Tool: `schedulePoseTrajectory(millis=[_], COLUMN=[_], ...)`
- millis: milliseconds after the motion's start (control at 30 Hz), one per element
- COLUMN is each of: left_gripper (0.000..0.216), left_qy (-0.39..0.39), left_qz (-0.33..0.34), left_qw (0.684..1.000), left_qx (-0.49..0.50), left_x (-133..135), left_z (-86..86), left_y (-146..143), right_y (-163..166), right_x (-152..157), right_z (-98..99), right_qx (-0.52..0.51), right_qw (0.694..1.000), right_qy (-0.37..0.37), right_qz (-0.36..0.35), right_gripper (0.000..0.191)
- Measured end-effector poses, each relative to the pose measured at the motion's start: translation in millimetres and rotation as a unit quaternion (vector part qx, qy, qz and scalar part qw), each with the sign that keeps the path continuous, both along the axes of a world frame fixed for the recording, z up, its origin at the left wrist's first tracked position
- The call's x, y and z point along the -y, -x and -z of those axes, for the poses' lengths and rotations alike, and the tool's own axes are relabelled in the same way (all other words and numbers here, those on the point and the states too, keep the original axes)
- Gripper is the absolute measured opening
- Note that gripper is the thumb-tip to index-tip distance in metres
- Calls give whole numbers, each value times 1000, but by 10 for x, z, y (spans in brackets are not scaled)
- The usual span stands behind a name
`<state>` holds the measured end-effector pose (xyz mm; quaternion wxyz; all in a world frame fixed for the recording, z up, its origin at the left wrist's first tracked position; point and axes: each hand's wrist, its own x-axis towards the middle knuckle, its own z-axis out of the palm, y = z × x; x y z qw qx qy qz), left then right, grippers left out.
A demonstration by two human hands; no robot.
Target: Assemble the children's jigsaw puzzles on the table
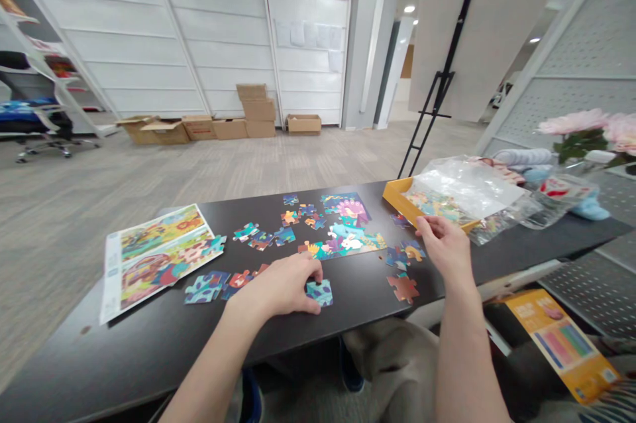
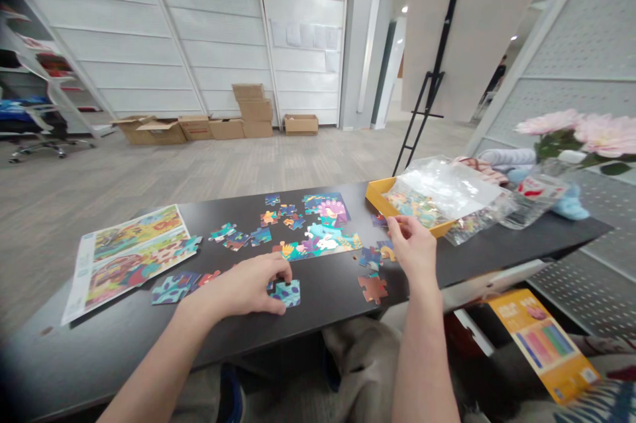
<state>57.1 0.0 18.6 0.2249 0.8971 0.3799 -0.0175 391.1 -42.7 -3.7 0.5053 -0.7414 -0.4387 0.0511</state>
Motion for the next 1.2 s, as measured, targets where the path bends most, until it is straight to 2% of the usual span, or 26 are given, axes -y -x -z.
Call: schedulePoseTrajectory(millis=[100,333,700,1000,1200], left_gripper=[43,46,43,38,36], left_qy=[1,7,-12,-3,-1], left_qz=[-1,-20,-22,-4,-1], left_qw=[1000,1000,1000,1000,1000], left_qx=[5,3,-5,16,26], left_x=[12,50,78,62,76], left_z=[-3,-19,0,58,55], left_y=[46,151,171,137,146], right_y=[-23,-148,-49,0,-73], right_x=[33,78,63,21,8], right_z=[-33,17,-33,-46,13], right_qx=[-11,-9,-14,-21,-36], right_qw=[999,999,999,999,998], right_qy=[-2,52,-20,-15,-39], right_qz=[30,5,23,21,40], right_gripper=[45,38,36,36,32])
